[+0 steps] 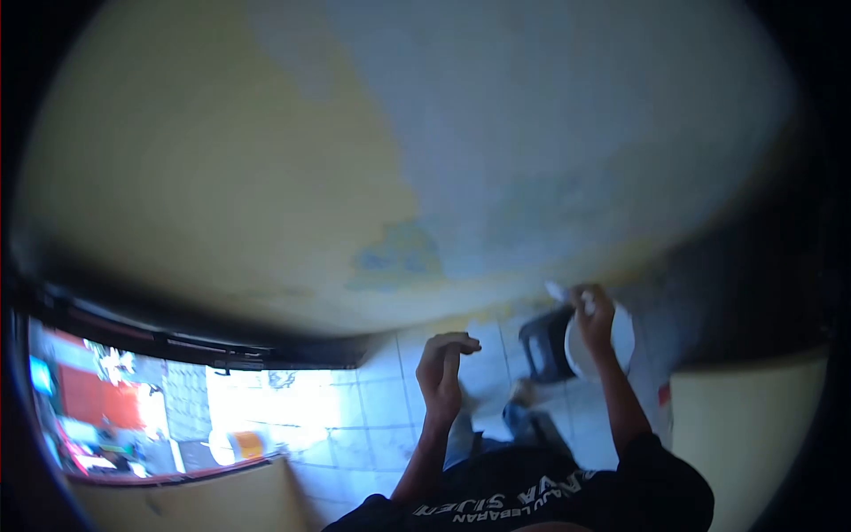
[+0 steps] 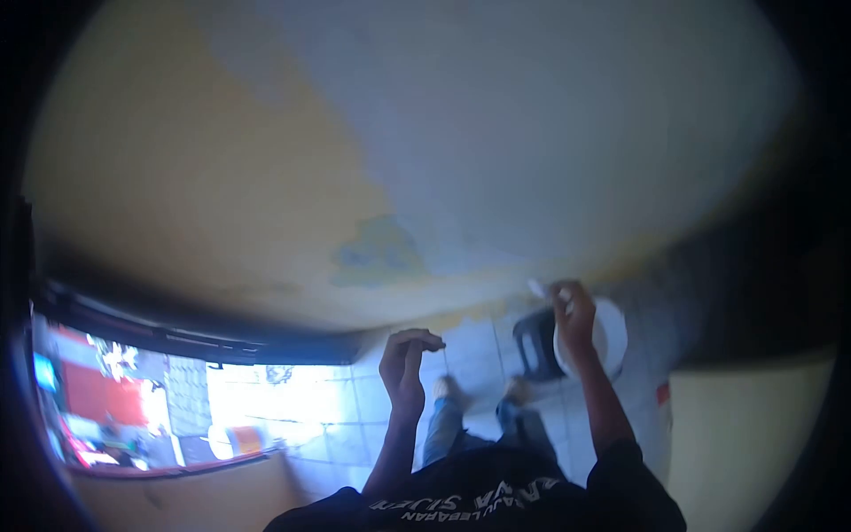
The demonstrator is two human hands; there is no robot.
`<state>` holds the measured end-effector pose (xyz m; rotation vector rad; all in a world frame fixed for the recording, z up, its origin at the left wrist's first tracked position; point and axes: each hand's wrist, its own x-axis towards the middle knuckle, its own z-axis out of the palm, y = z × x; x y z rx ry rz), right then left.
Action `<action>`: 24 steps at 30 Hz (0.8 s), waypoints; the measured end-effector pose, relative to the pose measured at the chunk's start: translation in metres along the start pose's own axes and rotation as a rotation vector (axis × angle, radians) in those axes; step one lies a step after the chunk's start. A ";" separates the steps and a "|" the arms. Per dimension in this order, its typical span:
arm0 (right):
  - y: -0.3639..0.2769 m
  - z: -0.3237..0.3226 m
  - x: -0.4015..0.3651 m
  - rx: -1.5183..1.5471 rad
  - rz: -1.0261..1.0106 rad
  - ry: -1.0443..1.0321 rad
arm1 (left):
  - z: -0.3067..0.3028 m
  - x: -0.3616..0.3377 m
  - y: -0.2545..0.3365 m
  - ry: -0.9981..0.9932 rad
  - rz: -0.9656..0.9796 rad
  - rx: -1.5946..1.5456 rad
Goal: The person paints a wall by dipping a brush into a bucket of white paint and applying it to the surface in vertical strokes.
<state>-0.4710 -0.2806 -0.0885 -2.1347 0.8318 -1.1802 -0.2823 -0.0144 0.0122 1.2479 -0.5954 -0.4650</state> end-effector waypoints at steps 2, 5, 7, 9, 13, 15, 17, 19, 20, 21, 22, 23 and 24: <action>0.025 -0.024 -0.027 0.008 0.369 0.157 | 0.018 -0.006 -0.008 -0.045 -0.006 0.146; 0.080 -0.062 -0.064 -0.061 0.517 0.351 | 0.047 -0.009 -0.039 -0.145 -0.082 0.231; 0.110 -0.076 -0.086 -0.184 0.534 0.424 | 0.065 -0.011 -0.061 -0.196 -0.135 0.255; 0.158 -0.092 -0.097 -0.283 0.568 0.378 | 0.105 -0.006 -0.084 -0.300 -0.161 0.263; 0.234 -0.091 -0.135 -0.314 0.585 0.221 | 0.164 -0.001 -0.122 -0.481 -0.156 0.166; 0.272 -0.071 -0.162 -0.313 0.616 0.141 | 0.184 0.001 -0.148 -0.548 -0.162 0.084; 0.288 -0.053 -0.187 -0.294 0.656 0.087 | 0.201 0.002 -0.166 -0.569 -0.142 0.126; 0.299 -0.040 -0.204 -0.284 0.716 0.079 | 0.214 0.001 -0.176 -0.588 -0.134 0.145; 0.303 -0.035 -0.212 -0.281 0.744 0.078 | 0.218 -0.001 -0.179 -0.590 -0.152 0.154; 0.307 -0.032 -0.219 -0.297 0.742 0.079 | 0.222 -0.002 -0.182 -0.592 -0.168 0.161; 0.310 -0.031 -0.225 -0.314 0.739 0.080 | 0.225 -0.005 -0.184 -0.593 -0.184 0.168; 0.314 -0.030 -0.230 -0.330 0.735 0.080 | 0.227 -0.008 -0.186 -0.588 -0.200 0.158; 0.318 -0.030 -0.233 -0.326 0.747 0.081 | 0.227 -0.012 -0.189 -0.583 -0.215 0.147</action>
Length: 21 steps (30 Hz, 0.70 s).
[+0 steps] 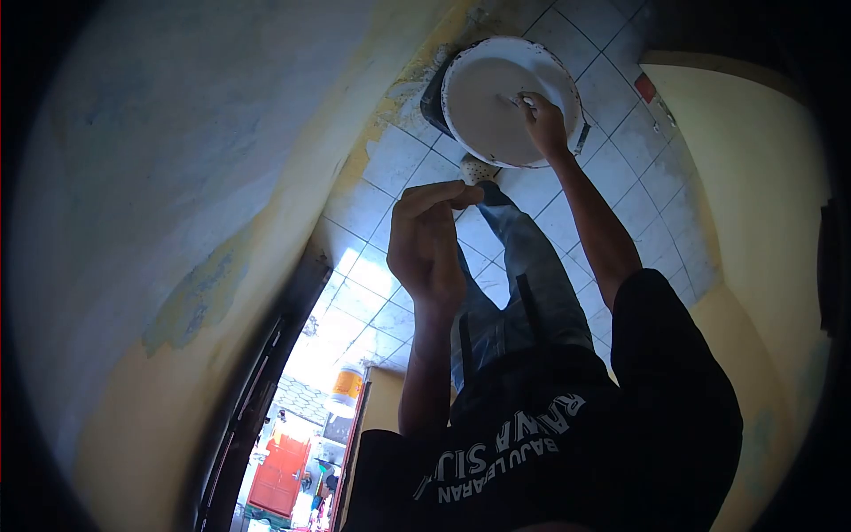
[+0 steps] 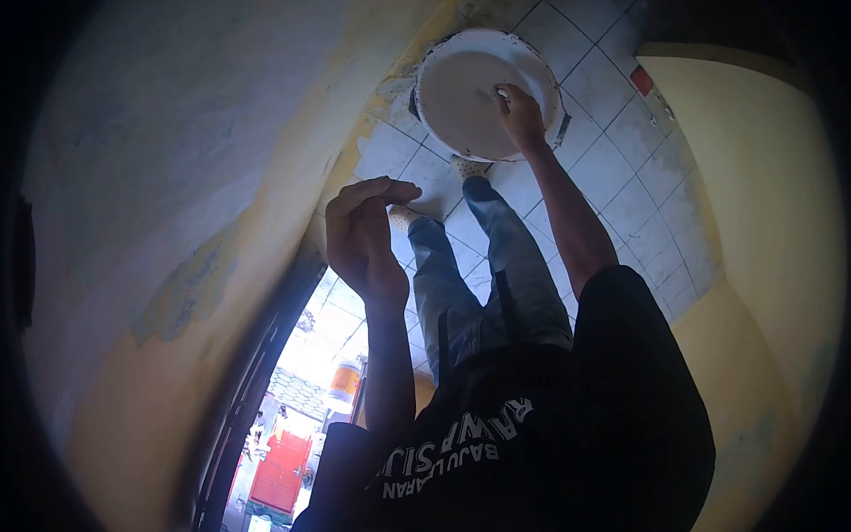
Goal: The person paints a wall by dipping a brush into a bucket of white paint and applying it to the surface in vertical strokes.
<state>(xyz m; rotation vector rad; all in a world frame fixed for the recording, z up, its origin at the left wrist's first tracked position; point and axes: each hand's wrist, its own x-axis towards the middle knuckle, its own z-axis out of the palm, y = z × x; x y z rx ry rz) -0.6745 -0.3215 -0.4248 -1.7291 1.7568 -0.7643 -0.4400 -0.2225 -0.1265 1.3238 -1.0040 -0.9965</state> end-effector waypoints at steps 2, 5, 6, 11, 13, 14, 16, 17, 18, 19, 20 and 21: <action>0.008 0.001 -0.002 0.009 0.025 -0.003 | 0.001 -0.005 -0.003 -0.007 -0.013 0.003; -0.002 -0.017 0.001 0.075 0.077 0.033 | -0.001 -0.011 -0.003 -0.021 -0.022 0.041; -0.005 -0.024 0.003 0.115 0.131 0.079 | -0.002 -0.012 -0.004 -0.016 -0.027 0.045; -0.006 -0.036 0.015 0.284 0.332 0.170 | -0.015 -0.014 -0.010 0.017 -0.017 0.074; 0.005 -0.030 0.017 0.197 0.248 0.103 | -0.017 -0.012 -0.012 0.036 -0.014 0.093; 0.010 -0.024 0.016 0.105 0.170 0.040 | -0.017 -0.012 -0.014 0.039 -0.002 0.096; 0.020 -0.009 0.015 -0.016 0.051 -0.045 | -0.019 -0.012 -0.017 0.046 0.021 0.107; 0.025 -0.002 0.014 -0.045 0.010 -0.067 | -0.019 -0.013 -0.016 0.046 0.011 0.084; 0.019 0.001 0.011 -0.073 -0.030 -0.089 | -0.019 -0.015 -0.014 0.045 0.000 0.063; 0.015 -0.001 0.009 -0.083 -0.028 -0.092 | -0.019 -0.016 -0.012 0.043 -0.011 0.043; 0.011 -0.006 0.009 -0.094 -0.027 -0.093 | -0.020 -0.017 -0.011 0.044 -0.010 0.043; 0.002 -0.012 0.011 -0.107 -0.029 -0.096 | -0.022 -0.019 -0.010 0.047 -0.009 0.042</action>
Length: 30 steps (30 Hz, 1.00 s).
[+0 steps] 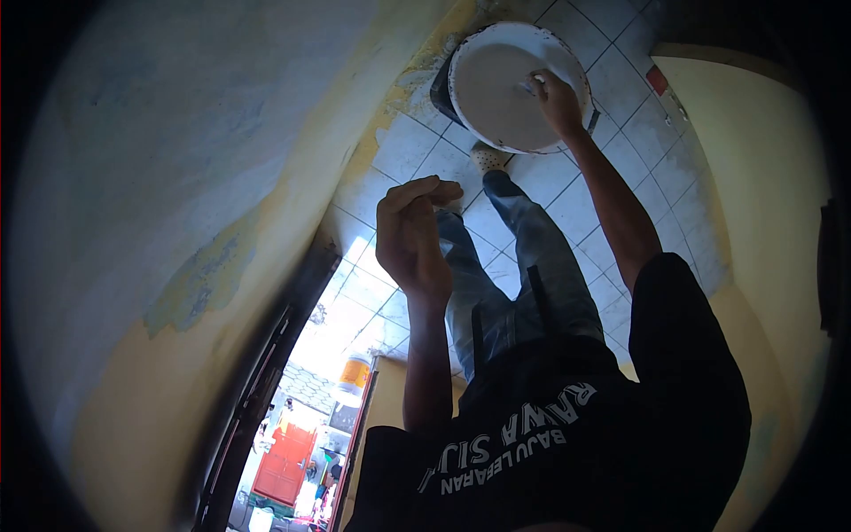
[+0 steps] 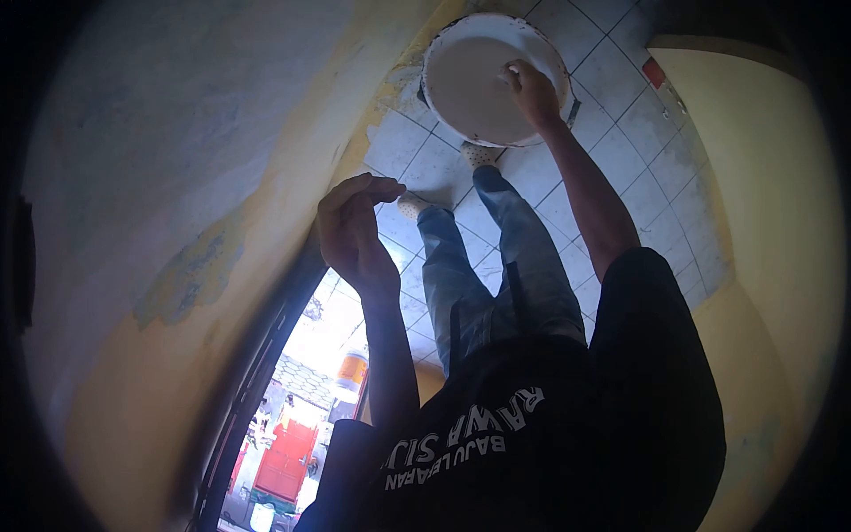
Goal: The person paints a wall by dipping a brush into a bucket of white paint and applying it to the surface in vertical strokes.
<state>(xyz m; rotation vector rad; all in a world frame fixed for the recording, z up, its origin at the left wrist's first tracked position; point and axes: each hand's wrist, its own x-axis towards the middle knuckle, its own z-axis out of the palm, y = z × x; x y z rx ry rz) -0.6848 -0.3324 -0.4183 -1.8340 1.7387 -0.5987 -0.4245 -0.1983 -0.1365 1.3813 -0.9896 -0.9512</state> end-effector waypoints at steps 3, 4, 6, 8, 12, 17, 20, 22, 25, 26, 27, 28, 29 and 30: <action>-0.006 -0.009 0.000 0.156 0.055 0.109 | -0.005 -0.004 -0.002 0.013 -0.010 0.003; -0.001 -0.006 0.000 0.208 0.074 0.109 | -0.006 -0.006 -0.003 0.017 -0.015 0.002; 0.001 -0.005 0.001 0.385 0.193 0.003 | -0.008 -0.009 -0.008 0.025 -0.038 -0.002; 0.001 -0.004 0.003 0.435 0.219 -0.121 | -0.009 -0.010 -0.010 0.030 -0.045 -0.005; 0.000 0.003 0.004 0.381 0.149 -0.392 | -0.015 -0.009 -0.005 0.050 -0.032 0.015; -0.010 -0.003 0.009 0.335 0.226 -0.200 | -0.019 -0.007 -0.004 0.090 0.008 0.083; -0.011 -0.004 0.011 0.266 0.344 0.055 | -0.023 -0.011 -0.003 0.101 -0.002 0.093; -0.007 0.002 0.011 0.272 0.362 0.237 | -0.025 -0.012 -0.003 0.097 -0.001 0.086; 0.017 0.020 0.010 -0.121 0.191 0.284 | -0.023 -0.013 -0.001 0.099 -0.007 0.075; 0.021 0.022 0.008 -0.179 0.171 0.271 | -0.023 -0.013 0.001 0.092 0.004 0.072; 0.019 0.022 0.004 -0.237 0.151 0.258 | -0.024 -0.013 0.005 0.085 0.015 0.071; 0.016 0.021 0.002 -0.293 0.130 0.246 | -0.025 -0.014 0.009 0.080 0.028 0.069; 0.013 0.016 0.002 -0.269 0.149 0.268 | -0.026 -0.015 0.015 0.077 0.027 0.072; 0.013 0.008 0.004 -0.242 0.163 0.293 | -0.029 -0.017 0.020 0.078 0.032 0.073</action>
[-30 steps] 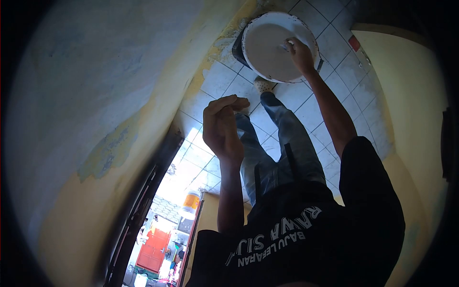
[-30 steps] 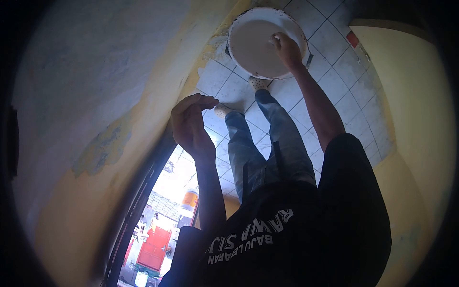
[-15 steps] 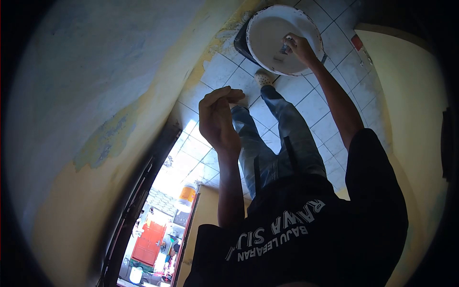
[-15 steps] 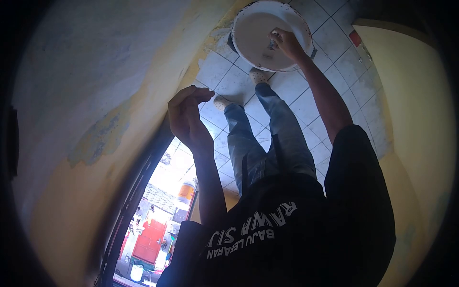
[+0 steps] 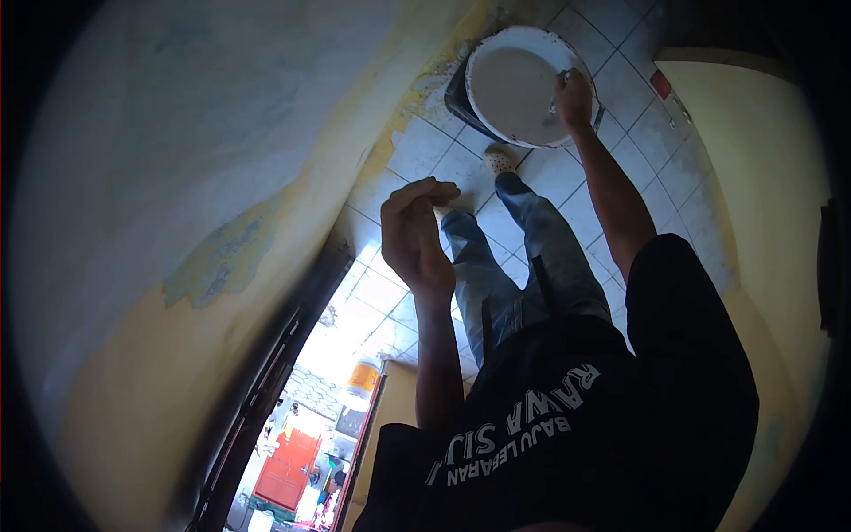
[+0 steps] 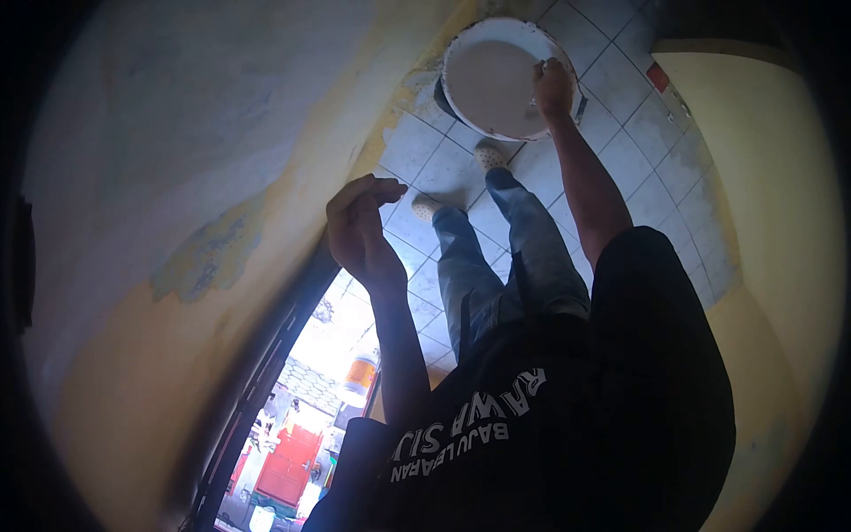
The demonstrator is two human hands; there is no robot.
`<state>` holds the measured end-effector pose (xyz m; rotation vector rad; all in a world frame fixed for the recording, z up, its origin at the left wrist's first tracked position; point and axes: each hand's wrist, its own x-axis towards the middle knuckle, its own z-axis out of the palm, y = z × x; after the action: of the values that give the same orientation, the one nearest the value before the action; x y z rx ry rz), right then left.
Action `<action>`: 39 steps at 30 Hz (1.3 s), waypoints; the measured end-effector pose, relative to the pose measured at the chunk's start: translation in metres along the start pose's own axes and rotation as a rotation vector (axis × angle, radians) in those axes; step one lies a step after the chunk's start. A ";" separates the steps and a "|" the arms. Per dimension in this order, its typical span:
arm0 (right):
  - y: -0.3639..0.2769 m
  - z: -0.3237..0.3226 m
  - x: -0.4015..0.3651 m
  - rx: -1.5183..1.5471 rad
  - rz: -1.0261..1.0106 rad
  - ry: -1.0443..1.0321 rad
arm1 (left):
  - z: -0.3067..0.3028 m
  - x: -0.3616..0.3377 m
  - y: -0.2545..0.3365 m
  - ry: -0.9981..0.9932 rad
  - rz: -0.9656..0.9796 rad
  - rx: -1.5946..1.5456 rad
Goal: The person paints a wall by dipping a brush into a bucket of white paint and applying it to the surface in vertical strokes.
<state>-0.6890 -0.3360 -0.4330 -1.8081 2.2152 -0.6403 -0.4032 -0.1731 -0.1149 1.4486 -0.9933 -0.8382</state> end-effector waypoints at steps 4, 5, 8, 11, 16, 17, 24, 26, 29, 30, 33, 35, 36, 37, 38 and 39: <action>-0.015 -0.032 0.007 0.281 0.261 0.203 | -0.027 -0.013 0.024 -0.004 -0.009 0.002; -0.038 -0.064 0.006 0.386 0.403 0.161 | -0.036 -0.017 0.032 0.001 -0.018 -0.002; -0.019 -0.064 0.012 0.952 0.462 0.278 | -0.063 -0.031 0.057 0.067 0.021 -0.021; -0.036 -0.089 0.017 1.262 0.561 0.360 | -0.096 -0.048 0.071 0.150 0.060 -0.039; -0.108 -0.159 0.015 1.758 0.527 0.329 | -0.152 -0.067 0.093 0.252 0.153 -0.072; -0.124 -0.169 0.021 1.824 0.480 0.296 | -0.164 -0.070 0.097 0.260 0.173 -0.067; -0.416 -0.337 0.004 2.089 -0.143 -0.146 | -0.238 -0.089 0.135 0.386 0.308 -0.162; -0.495 -0.385 -0.008 2.024 -0.368 -0.197 | -0.248 -0.090 0.145 0.415 0.353 -0.172; -0.588 -0.446 -0.044 1.832 -0.980 -0.193 | -0.258 -0.098 0.150 0.478 0.433 -0.202; -0.613 -0.466 -0.058 1.744 -1.165 -0.144 | -0.258 -0.100 0.152 0.494 0.462 -0.216; -0.671 -0.512 -0.088 1.544 -1.592 -0.059 | -0.256 -0.108 0.165 0.523 0.516 -0.243; -0.702 -0.537 -0.099 1.347 -1.809 0.063 | -0.255 -0.112 0.177 0.528 0.568 -0.246; -0.715 -0.547 -0.101 1.253 -1.867 0.108 | -0.254 -0.115 0.180 0.527 0.586 -0.247; -0.725 -0.557 -0.104 1.154 -1.939 0.211 | -0.254 -0.116 0.182 0.537 0.598 -0.261; -0.737 -0.568 -0.106 1.051 -2.006 0.315 | -0.253 -0.116 0.185 0.546 0.610 -0.277; -0.744 -0.578 -0.107 0.944 -2.068 0.422 | -0.250 -0.115 0.186 0.555 0.624 -0.293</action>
<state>-0.2584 -0.2315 0.4049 -2.5232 -0.8437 -1.7874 -0.2414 0.0288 0.0934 0.9478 -0.7792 -0.0995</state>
